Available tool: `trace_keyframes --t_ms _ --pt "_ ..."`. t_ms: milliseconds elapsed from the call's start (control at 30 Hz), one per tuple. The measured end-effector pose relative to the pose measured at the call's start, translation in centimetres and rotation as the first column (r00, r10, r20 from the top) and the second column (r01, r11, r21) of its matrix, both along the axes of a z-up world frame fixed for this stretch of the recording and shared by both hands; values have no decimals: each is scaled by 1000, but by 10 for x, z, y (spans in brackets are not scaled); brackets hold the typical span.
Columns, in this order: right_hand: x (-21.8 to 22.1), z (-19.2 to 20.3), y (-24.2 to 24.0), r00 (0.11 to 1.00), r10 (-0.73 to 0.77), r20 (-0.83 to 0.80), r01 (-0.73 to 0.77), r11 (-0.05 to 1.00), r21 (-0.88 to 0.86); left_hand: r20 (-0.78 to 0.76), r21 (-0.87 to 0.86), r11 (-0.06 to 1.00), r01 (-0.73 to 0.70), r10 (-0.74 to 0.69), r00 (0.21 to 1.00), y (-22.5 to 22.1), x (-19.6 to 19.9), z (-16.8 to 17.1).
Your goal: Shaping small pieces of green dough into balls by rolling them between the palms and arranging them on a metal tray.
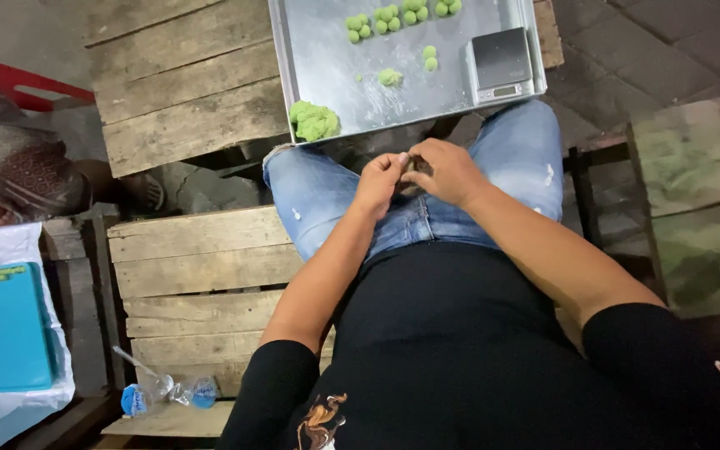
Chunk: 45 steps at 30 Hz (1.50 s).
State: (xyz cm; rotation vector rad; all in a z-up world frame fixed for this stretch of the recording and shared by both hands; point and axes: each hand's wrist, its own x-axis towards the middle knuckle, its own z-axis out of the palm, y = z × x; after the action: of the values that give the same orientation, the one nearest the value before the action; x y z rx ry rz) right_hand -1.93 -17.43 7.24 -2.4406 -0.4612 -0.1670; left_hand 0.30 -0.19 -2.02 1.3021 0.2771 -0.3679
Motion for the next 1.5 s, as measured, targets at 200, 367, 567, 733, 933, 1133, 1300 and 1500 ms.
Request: trace_keyframes --t_ms 200,367,567,733,933,1133,1300,1500 --pt "1 -23 -1 991 82 105 -88 994 61 -147 -219 975 -34 1 989 0 -1 -5" --pt "4 -5 -5 997 19 -74 0 971 237 -173 -355 935 -28 -37 984 0 2 11" --pt "5 -7 -8 993 9 -121 17 978 208 -27 -226 971 76 -84 996 5 -1 33" --pt "3 3 -8 975 57 -216 29 927 375 -9 -227 974 16 -18 1000 1 7 7" --pt "1 4 -7 978 21 -205 63 917 394 -80 -333 942 41 -72 994 3 1 44" --pt "-19 31 11 998 -13 -67 39 916 399 -109 -405 912 69 -124 986 1 -4 79" --pt "-33 64 22 992 -11 123 -19 971 240 64 -548 822 154 -142 988 -14 -19 143" --pt "-28 150 31 894 115 433 -263 917 300 99 -896 403 186 -227 969 -13 -29 201"
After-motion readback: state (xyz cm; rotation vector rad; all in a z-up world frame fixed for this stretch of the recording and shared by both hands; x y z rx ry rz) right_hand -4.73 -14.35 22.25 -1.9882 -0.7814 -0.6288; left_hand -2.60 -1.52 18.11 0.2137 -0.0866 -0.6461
